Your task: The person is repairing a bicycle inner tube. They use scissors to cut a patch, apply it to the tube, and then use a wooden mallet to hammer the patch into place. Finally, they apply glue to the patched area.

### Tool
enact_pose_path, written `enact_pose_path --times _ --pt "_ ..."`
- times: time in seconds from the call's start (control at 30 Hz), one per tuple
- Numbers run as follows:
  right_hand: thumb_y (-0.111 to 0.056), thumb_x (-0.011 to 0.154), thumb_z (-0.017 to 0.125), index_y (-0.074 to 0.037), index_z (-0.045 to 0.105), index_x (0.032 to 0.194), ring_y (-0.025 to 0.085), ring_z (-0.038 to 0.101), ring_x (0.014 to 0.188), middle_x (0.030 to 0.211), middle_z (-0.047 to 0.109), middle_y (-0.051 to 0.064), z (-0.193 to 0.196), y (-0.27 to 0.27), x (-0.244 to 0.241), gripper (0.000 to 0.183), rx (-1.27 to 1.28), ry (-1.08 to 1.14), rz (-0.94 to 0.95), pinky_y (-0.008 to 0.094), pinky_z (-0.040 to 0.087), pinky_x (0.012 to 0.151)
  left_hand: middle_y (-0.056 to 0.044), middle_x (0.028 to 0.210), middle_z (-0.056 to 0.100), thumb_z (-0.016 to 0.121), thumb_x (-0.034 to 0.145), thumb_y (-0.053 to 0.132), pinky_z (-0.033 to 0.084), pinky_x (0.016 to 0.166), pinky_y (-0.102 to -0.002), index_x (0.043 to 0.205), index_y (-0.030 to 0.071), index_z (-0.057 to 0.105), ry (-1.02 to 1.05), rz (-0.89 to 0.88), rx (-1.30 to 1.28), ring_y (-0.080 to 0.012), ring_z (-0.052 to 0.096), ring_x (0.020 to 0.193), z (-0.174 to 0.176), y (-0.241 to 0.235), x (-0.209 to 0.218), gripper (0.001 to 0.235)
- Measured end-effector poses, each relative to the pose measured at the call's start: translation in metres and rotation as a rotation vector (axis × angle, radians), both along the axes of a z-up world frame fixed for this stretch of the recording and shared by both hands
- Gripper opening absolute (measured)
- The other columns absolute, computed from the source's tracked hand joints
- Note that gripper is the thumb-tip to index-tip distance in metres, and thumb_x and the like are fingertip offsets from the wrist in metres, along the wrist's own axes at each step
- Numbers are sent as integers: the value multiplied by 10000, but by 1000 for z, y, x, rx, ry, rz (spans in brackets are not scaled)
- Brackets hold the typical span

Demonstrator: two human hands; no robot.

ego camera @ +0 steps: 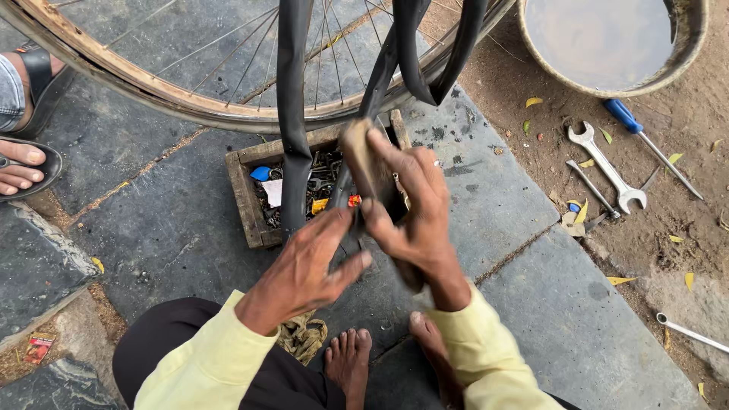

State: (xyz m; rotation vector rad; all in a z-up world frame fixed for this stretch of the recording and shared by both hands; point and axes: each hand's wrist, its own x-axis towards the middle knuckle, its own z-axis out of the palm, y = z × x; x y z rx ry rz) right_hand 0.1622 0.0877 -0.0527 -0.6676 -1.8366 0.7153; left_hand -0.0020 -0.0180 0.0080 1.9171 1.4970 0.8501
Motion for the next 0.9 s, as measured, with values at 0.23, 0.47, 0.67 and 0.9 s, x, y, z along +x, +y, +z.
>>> enact_pose_path --times 0.23,0.47,0.67,0.9 --pt "-213 854 716 -69 645 1260 278 583 940 998 636 142 -6 49 10 436 166 -157 -125 432 490 827 -98 850 709 469 1104 333 513 659 -306 1001 -58 618 -388 85 -478 -149 558 713 3 -2 -6 430" --pt "-159 919 523 -91 687 1295 220 631 655 797 677 100 54 46 20 415 -786 255 -456 396 512 575 -44 1065 767 450 1049 341 540 666 -260 1334 -20 553 -533 166 -375 -103 685 763 5 3 -16 471" --pt "-202 805 721 -88 679 1356 340 610 807 829 631 166 37 -29 -14 565 -314 -234 -249 468 469 714 -3 691 563 491 1063 275 431 556 -260 1178 24 700 -220 178 -315 -56 472 610 -8 3 -12 346" --pt "-363 830 741 -15 705 1184 315 701 978 1081 742 198 -2 125 -29 498 -407 70 -962 419 522 847 20 728 601 491 1056 232 381 541 -246 1221 41 639 -338 302 -344 -48 434 607 -10 6 -6 293"
